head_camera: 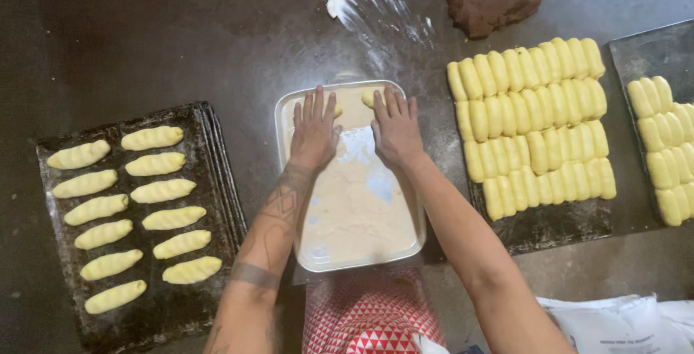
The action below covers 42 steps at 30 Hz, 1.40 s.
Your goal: The person coats pieces of dough in a tray of flour and arranges them on a baking tray by hand.
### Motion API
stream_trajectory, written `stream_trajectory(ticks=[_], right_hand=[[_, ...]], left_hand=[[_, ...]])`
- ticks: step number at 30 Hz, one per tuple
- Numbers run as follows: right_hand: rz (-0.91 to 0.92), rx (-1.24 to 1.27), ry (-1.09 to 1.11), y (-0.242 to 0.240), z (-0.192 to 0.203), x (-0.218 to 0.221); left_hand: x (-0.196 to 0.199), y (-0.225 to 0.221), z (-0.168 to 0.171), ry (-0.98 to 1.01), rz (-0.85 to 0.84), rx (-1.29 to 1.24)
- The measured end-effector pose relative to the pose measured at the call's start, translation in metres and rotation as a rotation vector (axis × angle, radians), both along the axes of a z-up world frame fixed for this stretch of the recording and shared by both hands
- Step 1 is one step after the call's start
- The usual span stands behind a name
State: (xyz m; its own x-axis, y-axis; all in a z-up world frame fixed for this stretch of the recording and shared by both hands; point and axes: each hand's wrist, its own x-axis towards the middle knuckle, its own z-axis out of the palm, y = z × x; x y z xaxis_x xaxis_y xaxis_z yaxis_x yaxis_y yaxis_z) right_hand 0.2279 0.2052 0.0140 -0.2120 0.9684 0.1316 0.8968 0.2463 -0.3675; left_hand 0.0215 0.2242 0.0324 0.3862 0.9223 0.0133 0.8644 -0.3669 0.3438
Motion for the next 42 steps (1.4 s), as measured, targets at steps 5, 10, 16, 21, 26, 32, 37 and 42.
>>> stream_trajectory(ticks=[5,10,16,21,26,32,37,42], right_hand=[[-0.031,-0.075,-0.084,-0.109,-0.006,-0.014],[-0.219,-0.139,0.157,-0.170,0.015,-0.018],[-0.072,-0.175,-0.020,-0.148,0.032,-0.041],[-0.301,-0.371,0.220,-0.151,0.051,-0.035],[-0.732,-0.486,1.183,-0.137,0.063,0.028],[-0.443,0.162,1.609,-0.096,0.054,0.116],[-0.434,0.092,1.061,-0.087,0.015,0.002],[-0.482,-0.220,1.412,-0.079,0.033,0.004]], left_hand=[[-0.022,-0.081,-0.012,0.112,-0.127,-0.240],[-0.044,-0.145,-0.003,-0.145,-0.051,-0.209],[-0.034,-0.110,-0.006,0.104,-0.061,-0.084],[-0.033,-0.126,-0.002,-0.375,0.210,-0.351],[-0.020,-0.126,0.003,-1.266,0.687,-0.733],[0.004,-0.129,0.074,-1.468,0.752,-0.589],[0.086,-0.137,0.122,-1.243,0.605,-0.554],[0.071,-0.134,0.119,-1.302,0.874,-0.610]])
